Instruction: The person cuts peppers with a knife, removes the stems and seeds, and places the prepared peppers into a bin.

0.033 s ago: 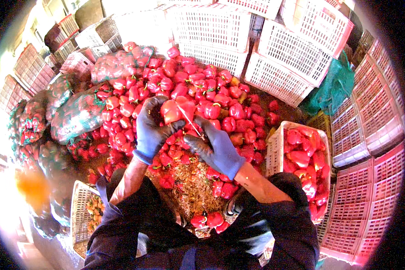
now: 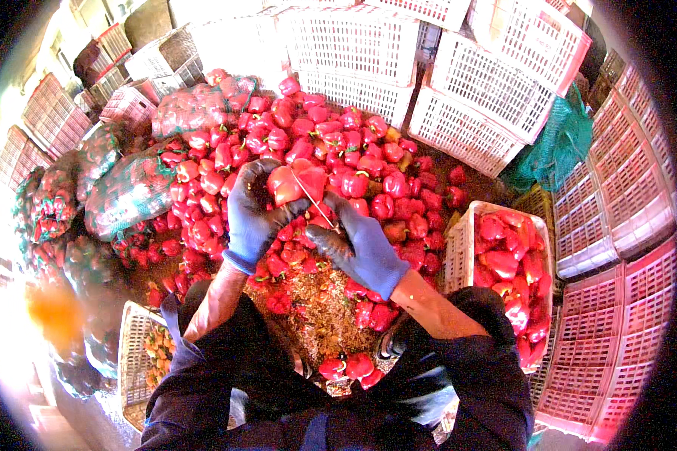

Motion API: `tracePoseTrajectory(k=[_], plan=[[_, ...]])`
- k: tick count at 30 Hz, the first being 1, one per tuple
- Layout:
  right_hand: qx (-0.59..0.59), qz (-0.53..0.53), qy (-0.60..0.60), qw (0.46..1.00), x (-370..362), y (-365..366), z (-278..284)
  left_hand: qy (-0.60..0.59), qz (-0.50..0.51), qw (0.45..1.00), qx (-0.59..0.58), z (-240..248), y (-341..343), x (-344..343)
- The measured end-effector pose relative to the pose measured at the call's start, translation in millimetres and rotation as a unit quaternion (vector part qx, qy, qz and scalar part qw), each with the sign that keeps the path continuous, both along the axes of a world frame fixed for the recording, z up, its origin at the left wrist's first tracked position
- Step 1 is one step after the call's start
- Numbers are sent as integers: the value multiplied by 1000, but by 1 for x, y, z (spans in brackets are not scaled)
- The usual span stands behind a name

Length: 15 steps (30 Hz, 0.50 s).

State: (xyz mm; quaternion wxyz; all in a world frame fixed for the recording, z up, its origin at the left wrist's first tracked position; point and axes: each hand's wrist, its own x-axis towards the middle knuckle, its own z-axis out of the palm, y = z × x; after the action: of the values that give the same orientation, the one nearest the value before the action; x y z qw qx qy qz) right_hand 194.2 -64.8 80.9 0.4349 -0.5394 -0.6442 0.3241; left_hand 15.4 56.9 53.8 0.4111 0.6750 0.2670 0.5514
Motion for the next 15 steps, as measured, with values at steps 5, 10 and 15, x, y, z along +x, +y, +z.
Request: tracePoseTrajectory(k=[5,10,15], plan=[[-36,-9,15,999,-10,2,-12,-130,-27,989,-71,-7,-3,6],[100,-23,-64,993,-13,3,-58,-294,-98,918,-248,-3,22,-23],[-18,-86,112,990,4,0,-16,-220,-119,935,-252,-7,11,-29]])
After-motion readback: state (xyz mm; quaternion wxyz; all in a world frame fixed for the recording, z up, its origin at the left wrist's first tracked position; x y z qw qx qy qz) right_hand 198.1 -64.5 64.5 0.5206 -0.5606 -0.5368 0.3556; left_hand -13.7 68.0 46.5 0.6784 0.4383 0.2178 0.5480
